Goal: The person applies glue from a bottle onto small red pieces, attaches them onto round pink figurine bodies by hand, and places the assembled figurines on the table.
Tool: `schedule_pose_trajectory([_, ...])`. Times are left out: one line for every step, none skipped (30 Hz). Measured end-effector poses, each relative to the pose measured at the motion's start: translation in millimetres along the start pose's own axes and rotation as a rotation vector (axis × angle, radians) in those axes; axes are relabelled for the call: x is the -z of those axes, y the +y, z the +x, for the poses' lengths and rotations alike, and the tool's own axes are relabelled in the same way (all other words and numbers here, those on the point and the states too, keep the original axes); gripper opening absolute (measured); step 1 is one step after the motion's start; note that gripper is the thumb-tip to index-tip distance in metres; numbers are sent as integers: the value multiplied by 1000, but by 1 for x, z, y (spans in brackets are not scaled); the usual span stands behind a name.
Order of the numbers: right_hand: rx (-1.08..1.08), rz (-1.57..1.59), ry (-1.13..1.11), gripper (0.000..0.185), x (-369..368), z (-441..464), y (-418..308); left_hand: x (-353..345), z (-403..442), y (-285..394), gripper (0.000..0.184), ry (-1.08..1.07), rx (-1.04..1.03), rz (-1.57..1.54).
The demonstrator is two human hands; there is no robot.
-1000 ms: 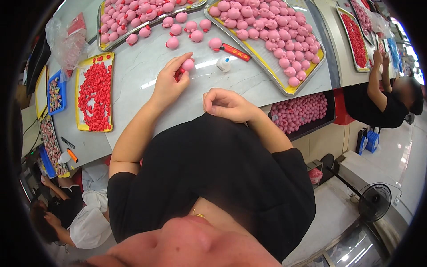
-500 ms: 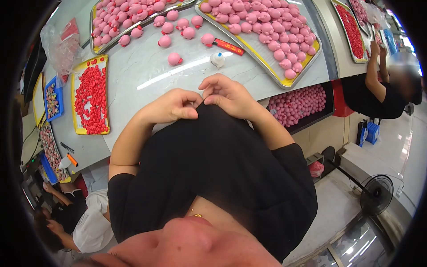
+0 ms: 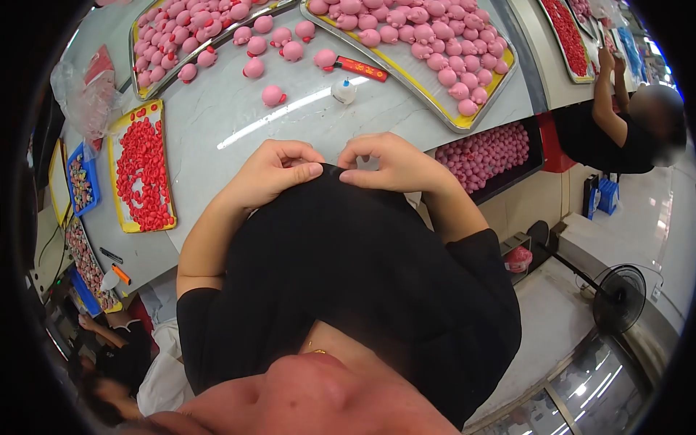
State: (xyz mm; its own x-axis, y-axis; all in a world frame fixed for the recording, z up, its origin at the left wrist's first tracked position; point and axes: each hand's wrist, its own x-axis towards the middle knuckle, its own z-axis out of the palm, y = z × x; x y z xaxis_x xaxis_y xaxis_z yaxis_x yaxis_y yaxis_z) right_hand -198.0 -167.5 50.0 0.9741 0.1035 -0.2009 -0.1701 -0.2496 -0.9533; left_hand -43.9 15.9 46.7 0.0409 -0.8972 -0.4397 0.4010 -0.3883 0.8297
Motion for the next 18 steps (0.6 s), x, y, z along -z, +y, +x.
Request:
schedule_pose_trajectory([-1,1,2,19,-1,0,1,0,0,0,22,2,3,34])
schedule_pose_trajectory([-8,3,55,18,-2,0,2,0,0,0,21,3,4,69])
schedule_pose_trajectory([-15,6,109,17,-2,0,3,-1,0,0,21,2,5,71])
schedule_pose_trajectory([-16,7,110,17,-3,0,5,-2,-1,0,21,-2,2,100])
schedule_pose_trajectory([-23,46,123,17,-5,0,6,-3,-1,0,21,-6,-1,128])
schedule_pose_trajectory([-29,85,136,17,-6,0,7,-4,-1,2,21,-7,0,127])
schedule_pose_trajectory([-30,86,136,17,-7,0,9,-5,-2,3,21,-5,0,127])
schedule_pose_trajectory([-29,137,152,16,-9,0,10,-5,-2,4,21,-4,-2,126])
schedule_pose_trajectory([-27,187,168,15,-10,0,11,-5,-1,4,21,-3,-3,125])
schedule_pose_trajectory([-28,186,167,15,-12,1,11,-6,0,1,21,26,0,115])
schedule_pose_trajectory([3,154,190,13,-14,1,10,-7,1,-2,21,55,4,104])
schedule_pose_trajectory([35,121,214,12,-17,2,10,-9,3,-6,21,57,4,103])
schedule_pose_trajectory([34,121,213,12,-22,4,5,-11,5,-11,20,106,-20,73])
schedule_pose_trajectory([108,-1,265,11,-26,6,-1,-12,6,-14,19,155,-44,42])
schedule_pose_trajectory([182,-122,316,10,-29,8,-6,-12,5,-14,19,156,-44,42])
schedule_pose_trajectory([181,-121,317,10,-28,11,-5,-13,4,-15,16,139,-11,81])
schedule_pose_trajectory([142,-131,351,10,-27,14,-3,-13,3,-16,14,121,25,118])
schedule_pose_trajectory([104,-142,385,11,-26,15,-3,-14,4,-20,14,118,28,117])
